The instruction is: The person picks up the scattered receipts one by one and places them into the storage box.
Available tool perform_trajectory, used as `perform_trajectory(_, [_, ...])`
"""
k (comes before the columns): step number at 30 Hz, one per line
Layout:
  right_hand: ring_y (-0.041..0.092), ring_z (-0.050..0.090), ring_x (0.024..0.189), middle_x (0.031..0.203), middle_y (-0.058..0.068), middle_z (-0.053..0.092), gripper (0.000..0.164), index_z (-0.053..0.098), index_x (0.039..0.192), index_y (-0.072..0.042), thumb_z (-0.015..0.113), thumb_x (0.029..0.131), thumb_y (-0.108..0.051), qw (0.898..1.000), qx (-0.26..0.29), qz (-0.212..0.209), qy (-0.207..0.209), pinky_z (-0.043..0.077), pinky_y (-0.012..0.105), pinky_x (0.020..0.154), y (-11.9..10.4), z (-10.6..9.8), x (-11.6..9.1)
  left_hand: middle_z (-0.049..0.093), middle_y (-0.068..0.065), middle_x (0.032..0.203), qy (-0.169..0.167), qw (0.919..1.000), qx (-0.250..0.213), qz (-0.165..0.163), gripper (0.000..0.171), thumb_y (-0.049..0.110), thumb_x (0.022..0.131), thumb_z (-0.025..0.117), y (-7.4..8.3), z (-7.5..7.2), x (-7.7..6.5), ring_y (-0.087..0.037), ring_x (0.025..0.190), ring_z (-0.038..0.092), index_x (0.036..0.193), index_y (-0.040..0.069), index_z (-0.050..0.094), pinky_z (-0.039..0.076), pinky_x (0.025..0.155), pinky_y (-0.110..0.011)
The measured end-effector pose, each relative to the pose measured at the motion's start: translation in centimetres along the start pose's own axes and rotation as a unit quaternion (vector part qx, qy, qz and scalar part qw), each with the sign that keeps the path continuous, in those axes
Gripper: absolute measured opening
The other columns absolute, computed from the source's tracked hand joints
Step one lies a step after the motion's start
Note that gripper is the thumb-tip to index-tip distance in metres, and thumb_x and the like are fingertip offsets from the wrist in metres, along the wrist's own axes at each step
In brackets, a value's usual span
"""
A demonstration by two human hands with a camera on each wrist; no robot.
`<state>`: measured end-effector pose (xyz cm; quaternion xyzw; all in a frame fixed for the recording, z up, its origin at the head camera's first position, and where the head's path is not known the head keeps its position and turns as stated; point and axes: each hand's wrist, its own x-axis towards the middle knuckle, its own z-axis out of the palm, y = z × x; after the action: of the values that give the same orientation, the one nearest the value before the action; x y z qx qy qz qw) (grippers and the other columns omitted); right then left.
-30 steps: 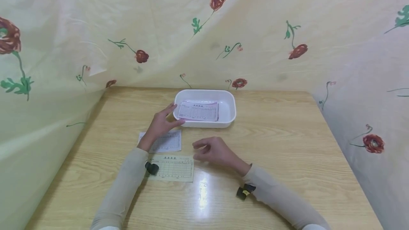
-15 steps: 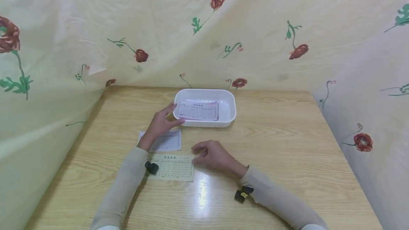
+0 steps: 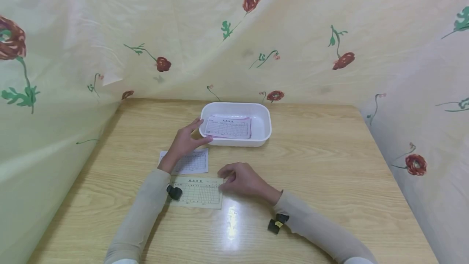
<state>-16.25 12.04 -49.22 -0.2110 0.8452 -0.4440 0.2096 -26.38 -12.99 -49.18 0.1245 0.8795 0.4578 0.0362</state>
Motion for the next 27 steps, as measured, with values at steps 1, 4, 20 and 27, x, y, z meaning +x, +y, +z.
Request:
perform_trajectory(1, [0.006,0.071,0.079,0.104,0.001,0.076,0.037,0.075,0.115,-0.011,0.086,0.081,-0.016,1.000,-0.001,0.000,-0.001,0.060,0.023,0.073,-0.02,0.06,0.02,0.027,-0.012,0.168,0.000,1.0000,-0.001,-0.001,0.095,0.054,0.082,0.081,0.00,0.00,-0.04,-0.031,0.155,0.022,0.157,0.011,0.040,0.022,0.126,-0.050])
perform_trajectory(4, [0.006,0.071,0.079,0.102,0.001,0.076,0.037,0.075,0.115,-0.010,0.086,0.080,-0.015,1.000,-0.001,-0.003,-0.002,0.060,0.023,0.074,-0.10,0.24,0.12,0.027,-0.012,0.168,0.000,1.0000,-0.002,-0.001,0.096,0.054,0.082,0.081,-0.01,0.02,-0.11,-0.032,0.155,0.022,0.157,0.010,0.040,0.022,0.126,-0.050])
perform_trajectory(20, [0.008,0.069,0.088,0.101,-0.001,0.075,0.033,0.075,0.109,-0.011,0.070,0.081,0.005,0.999,-0.025,-0.020,0.016,0.059,0.022,0.079,-0.29,0.60,0.48,0.027,-0.012,0.168,-0.002,1.0000,-0.004,0.001,0.094,0.053,0.083,0.081,-0.14,-0.10,-0.01,-0.030,0.155,0.022,0.156,0.011,0.041,0.022,0.127,-0.049])
perform_trajectory(27, [0.008,0.067,0.088,0.106,-0.002,0.076,0.028,0.076,0.108,-0.015,0.065,0.088,0.002,0.999,-0.038,-0.027,0.020,0.058,0.025,0.078,-0.01,0.51,0.52,0.027,-0.011,0.168,-0.002,1.0000,0.001,-0.004,0.094,0.054,0.083,0.080,-0.19,-0.07,-0.08,-0.030,0.155,0.022,0.157,0.012,0.041,0.023,0.126,-0.049])
